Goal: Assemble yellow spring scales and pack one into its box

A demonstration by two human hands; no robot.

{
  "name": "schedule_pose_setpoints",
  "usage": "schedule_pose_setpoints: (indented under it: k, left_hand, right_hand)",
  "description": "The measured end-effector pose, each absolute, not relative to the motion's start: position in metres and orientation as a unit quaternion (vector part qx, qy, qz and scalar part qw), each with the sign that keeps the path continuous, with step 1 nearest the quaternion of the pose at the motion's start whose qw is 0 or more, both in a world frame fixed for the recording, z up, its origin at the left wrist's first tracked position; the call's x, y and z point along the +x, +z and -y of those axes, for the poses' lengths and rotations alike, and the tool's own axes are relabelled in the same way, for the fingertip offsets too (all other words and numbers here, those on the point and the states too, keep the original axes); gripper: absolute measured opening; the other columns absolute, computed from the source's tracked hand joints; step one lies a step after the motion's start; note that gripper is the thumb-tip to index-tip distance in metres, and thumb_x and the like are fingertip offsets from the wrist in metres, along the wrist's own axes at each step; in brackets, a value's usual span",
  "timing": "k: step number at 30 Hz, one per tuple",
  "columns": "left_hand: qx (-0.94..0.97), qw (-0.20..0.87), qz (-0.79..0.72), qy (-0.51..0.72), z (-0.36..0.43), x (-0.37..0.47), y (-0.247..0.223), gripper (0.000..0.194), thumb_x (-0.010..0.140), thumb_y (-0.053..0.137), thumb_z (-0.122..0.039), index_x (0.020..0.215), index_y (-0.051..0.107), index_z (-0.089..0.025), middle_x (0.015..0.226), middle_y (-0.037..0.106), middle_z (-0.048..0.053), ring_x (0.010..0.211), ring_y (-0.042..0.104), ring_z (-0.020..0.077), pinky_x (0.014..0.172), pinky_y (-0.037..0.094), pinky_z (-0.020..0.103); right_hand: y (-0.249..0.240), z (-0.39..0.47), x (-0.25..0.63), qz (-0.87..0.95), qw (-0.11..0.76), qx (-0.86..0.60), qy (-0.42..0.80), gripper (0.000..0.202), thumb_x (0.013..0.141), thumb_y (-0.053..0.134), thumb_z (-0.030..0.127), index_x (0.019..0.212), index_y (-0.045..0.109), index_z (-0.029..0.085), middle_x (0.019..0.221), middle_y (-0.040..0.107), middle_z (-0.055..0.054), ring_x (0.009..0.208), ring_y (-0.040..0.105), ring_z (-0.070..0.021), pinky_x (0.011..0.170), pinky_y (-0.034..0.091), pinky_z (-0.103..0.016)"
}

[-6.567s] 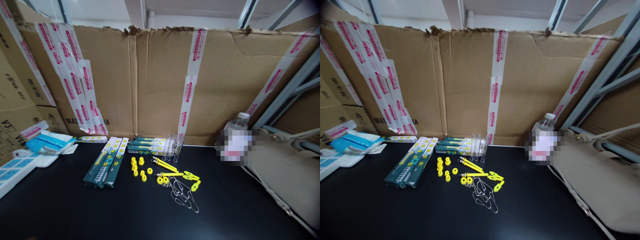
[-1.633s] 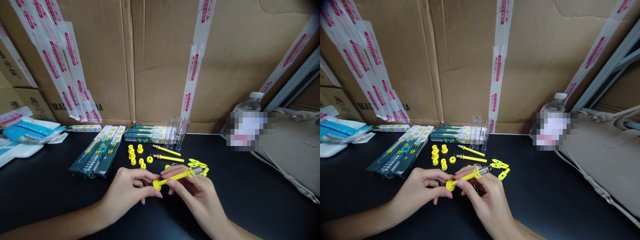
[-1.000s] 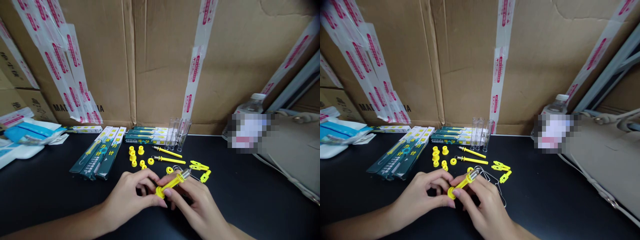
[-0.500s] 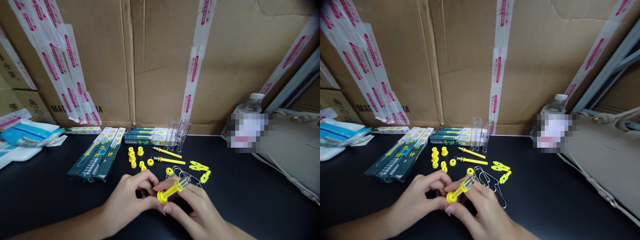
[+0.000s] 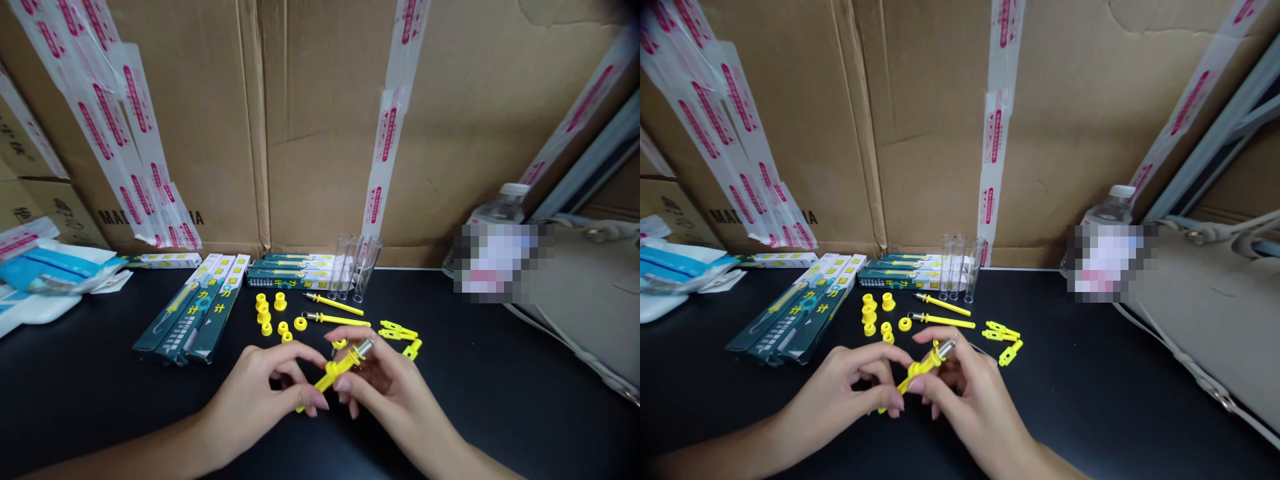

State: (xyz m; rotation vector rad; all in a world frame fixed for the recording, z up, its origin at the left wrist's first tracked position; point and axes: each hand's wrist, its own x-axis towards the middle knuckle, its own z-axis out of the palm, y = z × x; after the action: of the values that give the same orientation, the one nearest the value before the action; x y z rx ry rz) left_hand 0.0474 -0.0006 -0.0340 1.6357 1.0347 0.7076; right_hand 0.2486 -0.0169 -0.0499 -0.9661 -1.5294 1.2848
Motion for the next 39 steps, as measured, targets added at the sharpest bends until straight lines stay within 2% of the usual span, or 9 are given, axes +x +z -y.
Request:
schedule_pose_setpoints:
  k: [3, 5, 8, 12, 14, 18, 25, 33, 39]
  left_hand:
    - [0.670, 0.519, -0.439, 0.300, -0.001, 0.048, -0.036, 0.022, 0.080, 0.070, -0.030, 0.098, 0.074, -0.017, 0.064, 0.075, 0.000, 0.059, 0.065, 0.0161, 0.059, 0.048, 0.024]
    - [0.645, 0.539, -0.440, 0.317, -0.003, 0.048, -0.036, 0.023, 0.081, 0.068, -0.033, 0.095, 0.071, -0.015, 0.064, 0.074, 0.001, 0.056, 0.061, 0.0153, 0.052, 0.044, 0.023]
    - [0.598, 0.565, -0.438, 0.362, -0.006, 0.048, -0.036, 0.026, 0.080, 0.071, -0.038, 0.090, 0.064, -0.015, 0.065, 0.074, 0.002, 0.050, 0.055, 0.0123, 0.050, 0.044, 0.023]
    - [0.559, 0.581, -0.432, 0.405, -0.010, 0.047, -0.038, 0.034, 0.077, 0.078, -0.040, 0.090, 0.058, -0.016, 0.069, 0.075, 0.003, 0.049, 0.055, 0.0109, 0.052, 0.047, 0.024]
    - [0.553, 0.578, -0.431, 0.418, -0.010, 0.047, -0.038, 0.034, 0.076, 0.081, -0.039, 0.088, 0.060, -0.016, 0.073, 0.074, 0.004, 0.054, 0.059, 0.0122, 0.052, 0.049, 0.024]
    - [0.543, 0.572, -0.427, 0.442, -0.008, 0.047, -0.035, 0.030, 0.072, 0.084, -0.033, 0.084, 0.062, -0.015, 0.071, 0.072, 0.002, 0.059, 0.063, 0.0142, 0.056, 0.053, 0.025]
    - [0.536, 0.548, -0.449, 0.459, -0.008, 0.045, -0.032, 0.028, 0.059, 0.089, -0.022, 0.075, 0.067, -0.016, 0.077, 0.073, 0.001, 0.074, 0.070, 0.0177, 0.074, 0.060, 0.027]
    - [0.552, 0.575, -0.402, 0.451, -0.008, 0.045, -0.032, 0.028, 0.071, 0.082, -0.017, 0.095, 0.068, -0.016, 0.079, 0.073, 0.001, 0.066, 0.069, 0.0131, 0.060, 0.057, 0.020]
    - [0.564, 0.572, -0.388, 0.452, -0.008, 0.046, -0.034, 0.017, 0.073, 0.083, -0.020, 0.083, 0.069, -0.016, 0.081, 0.069, 0.001, 0.066, 0.065, 0.0122, 0.055, 0.055, 0.019]
  right_hand:
    - [-0.049, 0.010, 0.255, 0.644, 0.435, -0.388, 0.495, 0.040, 0.092, 0.066, 0.050, 0.121, 0.056, 0.026, 0.079, 0.063, 0.001, 0.064, 0.062, -0.0141, 0.058, 0.056, -0.024]
    - [-0.045, 0.006, 0.261, 0.685, 0.423, -0.385, 0.451, 0.036, 0.099, 0.054, 0.049, 0.127, 0.053, 0.025, 0.085, 0.065, 0.000, 0.067, 0.064, -0.0149, 0.062, 0.056, -0.026]
    - [-0.035, 0.000, 0.275, 0.757, 0.418, -0.409, 0.291, 0.033, 0.107, 0.038, 0.041, 0.133, 0.049, 0.024, 0.086, 0.067, -0.002, 0.068, 0.064, -0.0153, 0.063, 0.053, -0.028]
    - [-0.017, -0.008, 0.297, 0.871, 0.326, -0.365, 0.027, 0.017, 0.104, 0.049, 0.025, 0.108, 0.064, 0.018, 0.090, 0.069, -0.006, 0.078, 0.062, -0.0187, 0.069, 0.046, -0.031]
    - [-0.009, -0.009, 0.305, 0.921, 0.236, -0.308, -0.028, 0.024, 0.104, 0.049, 0.024, 0.090, 0.067, 0.017, 0.076, 0.066, -0.004, 0.068, 0.058, -0.0189, 0.061, 0.041, -0.032]
    - [-0.004, -0.002, 0.309, 0.925, 0.178, -0.335, 0.006, 0.021, 0.101, 0.054, 0.029, 0.091, 0.069, 0.019, 0.074, 0.065, -0.002, 0.063, 0.059, -0.0177, 0.057, 0.036, -0.032]
    - [-0.007, -0.002, 0.306, 0.919, 0.142, -0.368, 0.017, 0.017, 0.098, 0.055, 0.023, 0.095, 0.071, 0.020, 0.079, 0.068, -0.003, 0.068, 0.062, -0.0184, 0.059, 0.037, -0.031]
    - [-0.011, -0.016, 0.320, 0.904, 0.167, -0.387, -0.073, 0.034, 0.105, 0.042, 0.027, 0.092, 0.072, 0.016, 0.071, 0.069, -0.005, 0.060, 0.064, -0.0182, 0.055, 0.037, -0.030]
    - [-0.005, -0.022, 0.330, 0.890, 0.187, -0.406, -0.085, 0.032, 0.104, 0.044, 0.027, 0.093, 0.073, 0.019, 0.072, 0.073, -0.005, 0.060, 0.067, -0.0167, 0.056, 0.042, -0.027]
